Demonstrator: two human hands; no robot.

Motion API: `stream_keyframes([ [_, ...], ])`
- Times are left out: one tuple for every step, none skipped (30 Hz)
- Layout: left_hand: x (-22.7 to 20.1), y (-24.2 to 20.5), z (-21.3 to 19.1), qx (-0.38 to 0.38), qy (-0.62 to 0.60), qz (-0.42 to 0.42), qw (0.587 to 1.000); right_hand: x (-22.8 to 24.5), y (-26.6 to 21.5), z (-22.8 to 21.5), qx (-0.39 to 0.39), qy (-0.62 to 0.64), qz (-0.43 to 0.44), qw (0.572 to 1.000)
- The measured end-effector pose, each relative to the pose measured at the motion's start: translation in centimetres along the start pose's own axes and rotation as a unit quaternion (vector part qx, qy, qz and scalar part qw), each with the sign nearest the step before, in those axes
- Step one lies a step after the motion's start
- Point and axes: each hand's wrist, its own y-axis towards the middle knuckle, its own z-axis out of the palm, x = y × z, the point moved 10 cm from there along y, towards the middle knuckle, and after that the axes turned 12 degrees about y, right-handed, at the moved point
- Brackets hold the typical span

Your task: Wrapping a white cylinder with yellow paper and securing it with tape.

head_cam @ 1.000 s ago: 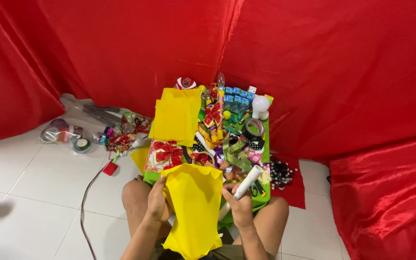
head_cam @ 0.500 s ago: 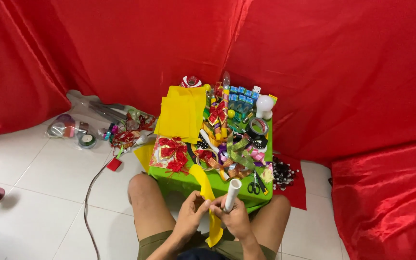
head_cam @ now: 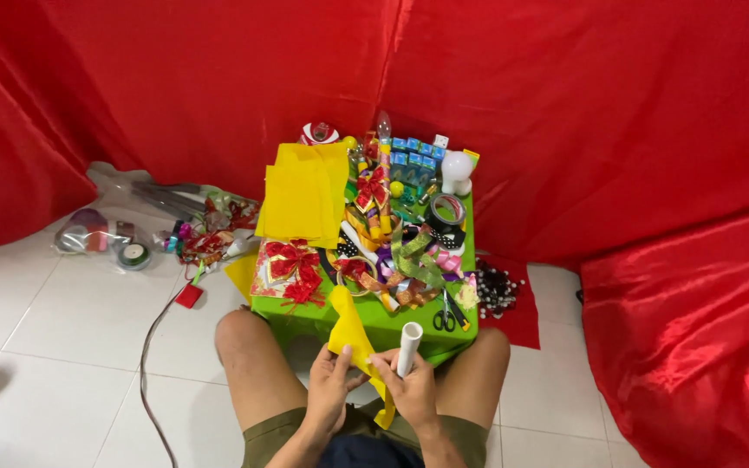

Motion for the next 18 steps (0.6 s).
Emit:
stream_keyframes([
  [-0.2,0.1,-0.4,-0.020,-0.007,0.003,1.000,-1.3,0.0,-0.7,-0.033,0.065,0.039,0.997],
  [0.1,0.5,-0.6,-0.016,-0.002,-0.001,1.000,-2.1,0.5,-1.4,-0.041,0.065,0.040,0.996],
  [0.0,0.8,-1.1,-0.027,-0.001,0.015,1.000,-2.9,1.0,-2.3,-0.063,0.116,0.041,0.990],
  [-0.1,1.2,-1.7,-0.037,0.001,0.031,0.999,-3.8,1.3,-3.2,-0.086,0.168,0.040,0.981],
  [-0.1,1.4,-2.0,-0.033,0.004,0.029,0.999,-4.3,2.4,-4.6,-0.092,0.168,0.039,0.981],
  [-0.3,1.5,-2.4,-0.036,-0.019,0.035,0.999,-5.2,3.2,-6.8,-0.143,0.094,0.063,0.983],
  [-0.6,1.6,-2.9,-0.039,-0.044,0.041,0.997,-5.8,3.9,-9.1,-0.191,0.020,0.087,0.977],
  [-0.7,1.6,-3.0,-0.036,-0.042,0.040,0.998,-6.9,5.4,-11.1,-0.195,0.020,0.087,0.977],
  [-0.7,1.7,-3.4,-0.044,-0.045,0.033,0.997,-6.0,7.4,-12.6,-0.179,-0.123,0.010,0.976],
  [-0.7,1.8,-3.8,-0.052,-0.048,0.027,0.997,-5.2,9.1,-13.6,-0.159,-0.262,-0.067,0.949],
  [-0.8,1.8,-3.9,-0.050,-0.048,0.028,0.997,-6.5,10.8,-15.5,-0.160,-0.262,-0.067,0.949],
  [-0.9,1.8,-4.2,-0.056,-0.044,0.028,0.997,-6.9,12.4,-16.7,-0.153,-0.362,-0.105,0.914],
  [-0.9,1.8,-4.4,-0.062,-0.041,0.029,0.997,-7.5,14.0,-17.8,-0.144,-0.457,-0.141,0.866],
  [-0.4,2.2,-4.6,-0.062,-0.042,0.029,0.997,-7.4,14.6,-18.4,-0.144,-0.458,-0.142,0.866],
  [0.0,2.5,-4.9,-0.062,-0.044,0.035,0.996,-6.8,15.0,-17.3,-0.105,-0.510,-0.203,0.829],
  [0.4,2.8,-5.2,-0.063,-0.045,0.041,0.996,-6.5,15.2,-16.2,-0.065,-0.557,-0.262,0.786],
  [0.6,2.8,-5.3,-0.065,-0.047,0.042,0.996,-7.0,15.2,-16.3,-0.063,-0.556,-0.264,0.785],
  [0.8,2.9,-5.2,-0.061,-0.055,0.046,0.996,-7.7,15.2,-16.2,-0.054,-0.554,-0.259,0.789],
])
